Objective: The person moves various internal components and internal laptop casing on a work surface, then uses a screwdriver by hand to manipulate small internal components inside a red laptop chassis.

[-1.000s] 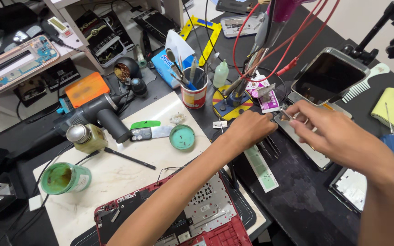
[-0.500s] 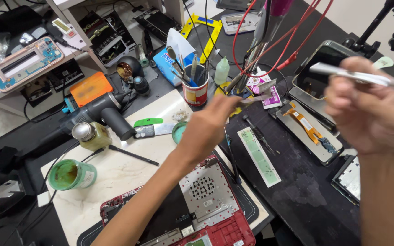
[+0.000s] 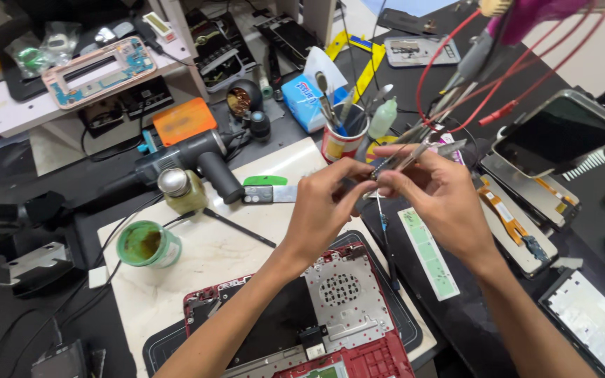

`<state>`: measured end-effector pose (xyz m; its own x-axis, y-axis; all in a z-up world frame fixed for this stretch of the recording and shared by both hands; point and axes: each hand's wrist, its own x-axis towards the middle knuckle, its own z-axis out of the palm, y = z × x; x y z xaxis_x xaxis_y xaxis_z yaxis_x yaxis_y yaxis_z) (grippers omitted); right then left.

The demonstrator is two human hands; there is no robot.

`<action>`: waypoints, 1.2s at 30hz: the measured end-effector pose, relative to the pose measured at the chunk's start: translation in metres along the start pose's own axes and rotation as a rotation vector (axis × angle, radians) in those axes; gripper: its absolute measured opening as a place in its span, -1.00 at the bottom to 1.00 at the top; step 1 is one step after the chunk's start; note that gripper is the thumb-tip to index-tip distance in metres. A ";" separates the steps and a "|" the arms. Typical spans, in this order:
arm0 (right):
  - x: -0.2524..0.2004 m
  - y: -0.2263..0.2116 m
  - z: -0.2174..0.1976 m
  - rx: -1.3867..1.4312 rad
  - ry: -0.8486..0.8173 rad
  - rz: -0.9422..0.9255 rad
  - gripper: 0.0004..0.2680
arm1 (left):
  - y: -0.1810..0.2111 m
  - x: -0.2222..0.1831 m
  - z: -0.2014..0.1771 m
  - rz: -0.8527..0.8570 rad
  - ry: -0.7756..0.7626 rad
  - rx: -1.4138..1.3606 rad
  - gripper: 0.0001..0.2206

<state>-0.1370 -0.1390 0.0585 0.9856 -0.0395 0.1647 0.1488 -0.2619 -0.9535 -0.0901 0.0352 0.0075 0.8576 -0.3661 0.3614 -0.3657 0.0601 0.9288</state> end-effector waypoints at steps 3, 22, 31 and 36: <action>0.016 -0.010 0.013 -0.021 0.008 -0.163 -0.87 | 0.003 0.011 -0.010 0.244 0.093 0.096 -0.82; 0.095 0.031 0.036 -0.405 0.161 -0.208 -0.89 | 0.057 -0.002 -0.088 0.129 0.225 0.138 -0.84; 0.100 0.037 0.030 -0.472 0.109 -0.243 -0.86 | 0.059 -0.008 -0.089 0.091 0.195 0.165 -0.83; 0.098 0.034 0.035 -0.467 0.074 -0.146 -0.87 | 0.060 -0.009 -0.088 0.106 0.174 0.164 -0.82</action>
<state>-0.0320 -0.1180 0.0333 0.9461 -0.0343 0.3222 0.2164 -0.6731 -0.7072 -0.0883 0.1237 0.0666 0.8554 -0.1998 0.4779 -0.4985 -0.0668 0.8643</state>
